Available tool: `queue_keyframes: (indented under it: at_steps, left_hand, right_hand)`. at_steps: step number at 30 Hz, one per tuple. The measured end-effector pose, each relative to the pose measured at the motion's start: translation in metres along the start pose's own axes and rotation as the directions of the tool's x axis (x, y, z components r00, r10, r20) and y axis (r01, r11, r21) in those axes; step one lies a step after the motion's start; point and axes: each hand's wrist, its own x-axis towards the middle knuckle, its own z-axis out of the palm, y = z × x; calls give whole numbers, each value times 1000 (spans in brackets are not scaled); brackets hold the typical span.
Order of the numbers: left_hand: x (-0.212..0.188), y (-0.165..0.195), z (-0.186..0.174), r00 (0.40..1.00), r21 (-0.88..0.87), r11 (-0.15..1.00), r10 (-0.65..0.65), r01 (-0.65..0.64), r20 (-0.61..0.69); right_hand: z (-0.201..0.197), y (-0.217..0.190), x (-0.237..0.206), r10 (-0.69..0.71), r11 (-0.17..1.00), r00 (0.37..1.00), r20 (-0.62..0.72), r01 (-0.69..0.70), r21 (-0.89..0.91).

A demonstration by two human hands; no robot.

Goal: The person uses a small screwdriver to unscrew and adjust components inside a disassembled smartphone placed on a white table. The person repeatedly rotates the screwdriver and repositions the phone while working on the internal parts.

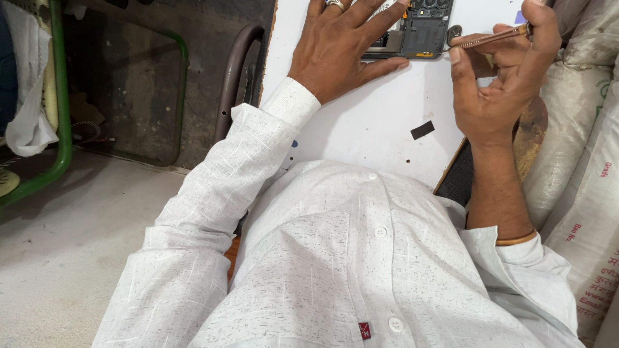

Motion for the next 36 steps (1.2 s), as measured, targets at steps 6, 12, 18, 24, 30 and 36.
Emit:
queue_keyframes:
  at_steps: [6,12,18,24,30,36]
  left_hand:
    - [0,0,0,998,-13,1000,-21,21,58]
    - [1,2,-2,999,-10,1000,-11,12,34]
    - [0,0,-1,1000,-4,1000,-5,5,6]
    - [-1,-2,3,1000,-7,1000,-12,12,22]
    - [-1,-3,4,999,4,1000,-17,17,39]
    - [-1,-1,3,999,-4,1000,-16,16,50]
  right_hand:
    - [-1,3,-3,-25,999,1000,-16,25,-29]
    - [-2,3,-3,13,1000,999,-35,-12,11]
    - [1,2,-3,5,999,1000,-19,-6,-31]
    - [1,4,-2,-11,999,1000,-20,10,-46]
    - [1,5,-1,1,1000,1000,-4,-1,-13]
    - [1,4,-1,4,1000,1000,-8,-4,-5]
